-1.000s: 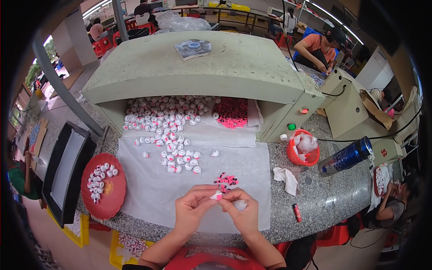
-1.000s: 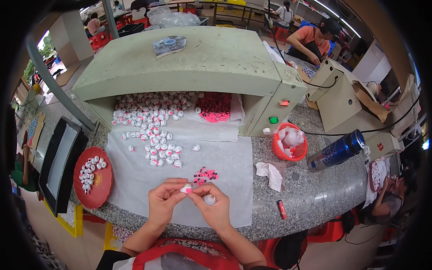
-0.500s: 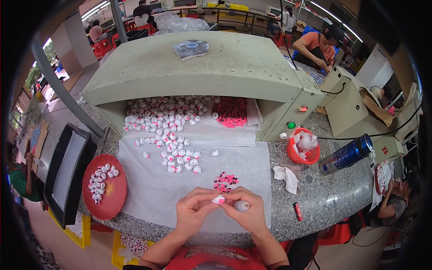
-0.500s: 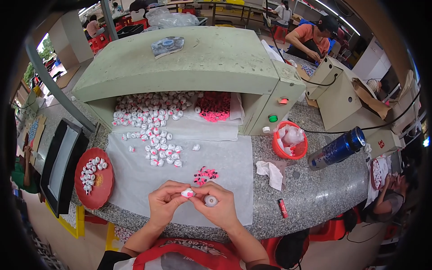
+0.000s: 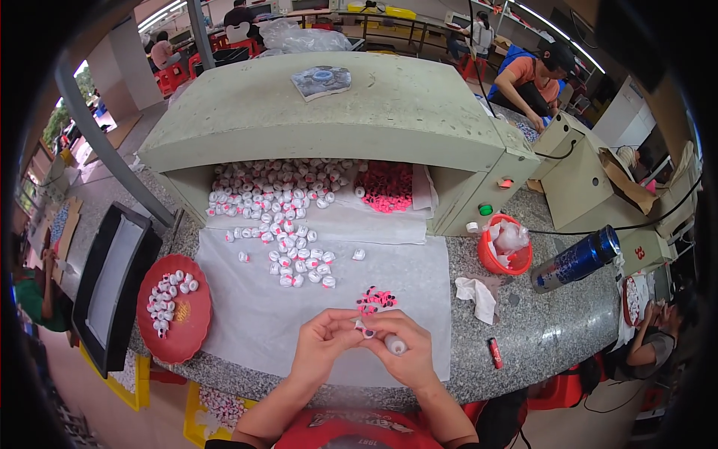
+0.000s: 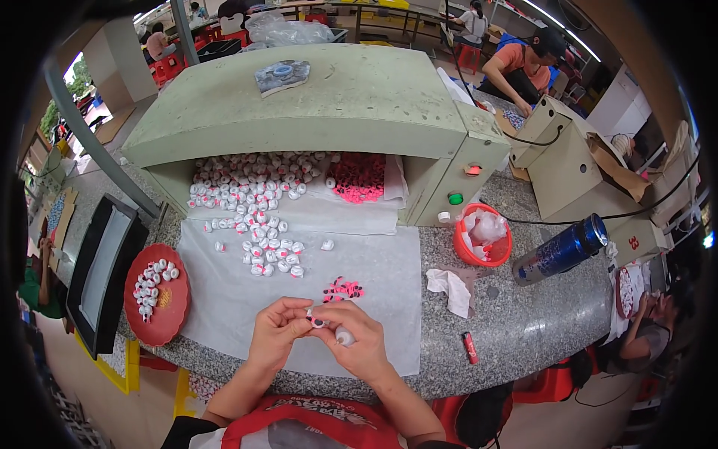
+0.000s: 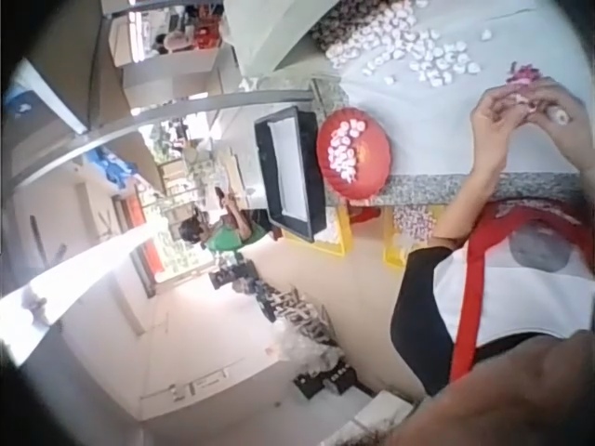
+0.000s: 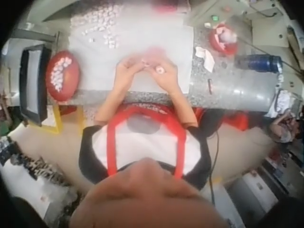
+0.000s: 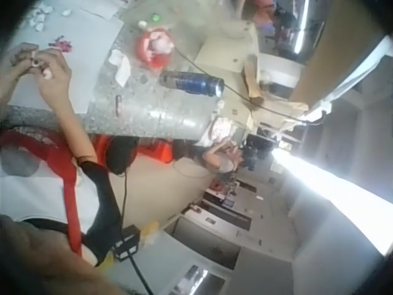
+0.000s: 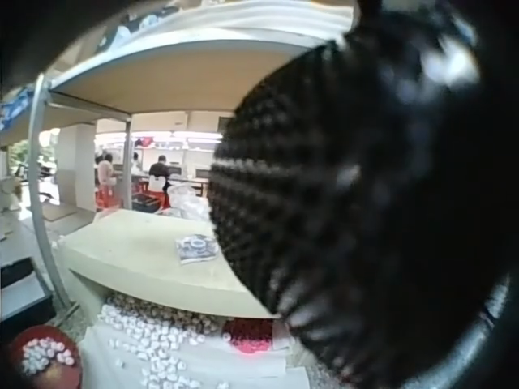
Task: Assembling small pink and white plastic toy components at a factory workstation.
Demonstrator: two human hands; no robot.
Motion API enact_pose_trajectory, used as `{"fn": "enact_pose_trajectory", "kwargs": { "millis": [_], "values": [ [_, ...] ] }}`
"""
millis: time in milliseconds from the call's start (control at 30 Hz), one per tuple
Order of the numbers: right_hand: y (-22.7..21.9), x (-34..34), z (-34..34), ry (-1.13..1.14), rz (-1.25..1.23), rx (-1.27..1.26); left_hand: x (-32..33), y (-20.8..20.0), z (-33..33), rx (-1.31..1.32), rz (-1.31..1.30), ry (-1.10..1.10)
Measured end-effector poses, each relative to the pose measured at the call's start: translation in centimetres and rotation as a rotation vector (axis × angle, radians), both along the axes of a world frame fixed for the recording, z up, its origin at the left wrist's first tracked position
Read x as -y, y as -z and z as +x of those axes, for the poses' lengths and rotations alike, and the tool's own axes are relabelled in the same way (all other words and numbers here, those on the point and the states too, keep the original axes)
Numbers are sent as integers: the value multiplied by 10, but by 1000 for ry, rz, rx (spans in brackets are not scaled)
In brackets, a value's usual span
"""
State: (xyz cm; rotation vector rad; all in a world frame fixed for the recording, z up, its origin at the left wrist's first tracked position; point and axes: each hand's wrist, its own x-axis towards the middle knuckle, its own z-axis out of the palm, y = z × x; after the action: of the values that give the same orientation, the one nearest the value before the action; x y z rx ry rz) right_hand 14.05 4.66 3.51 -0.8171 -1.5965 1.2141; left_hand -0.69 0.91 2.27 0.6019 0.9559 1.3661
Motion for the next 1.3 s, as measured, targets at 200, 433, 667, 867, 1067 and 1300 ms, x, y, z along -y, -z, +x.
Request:
{"fn": "enact_pose_trajectory", "kwargs": {
  "millis": [200, 433, 667, 867, 1067, 1300],
  "values": [
    [11, -5, 10, -180, -294, -135, 11, -18, -3, -181, 177, 11],
    [19, -5, -1, -199, -435, -222, 18, -7, -4, -304, 187, -23],
    [38, -4, -21, 6, -384, -54, 17, 35, -97, -952, 78, -631],
    [44, -9, -21, 48, -463, -28, 11, 39, -144, -1775, -52, -889],
    [44, 4, -11, 4, -243, 132, -48, 66, -70, -1750, 121, -335],
    [25, -1, 5, 54, -157, 37, -30, 16, -52, 49, -22, -36]
  ]
}}
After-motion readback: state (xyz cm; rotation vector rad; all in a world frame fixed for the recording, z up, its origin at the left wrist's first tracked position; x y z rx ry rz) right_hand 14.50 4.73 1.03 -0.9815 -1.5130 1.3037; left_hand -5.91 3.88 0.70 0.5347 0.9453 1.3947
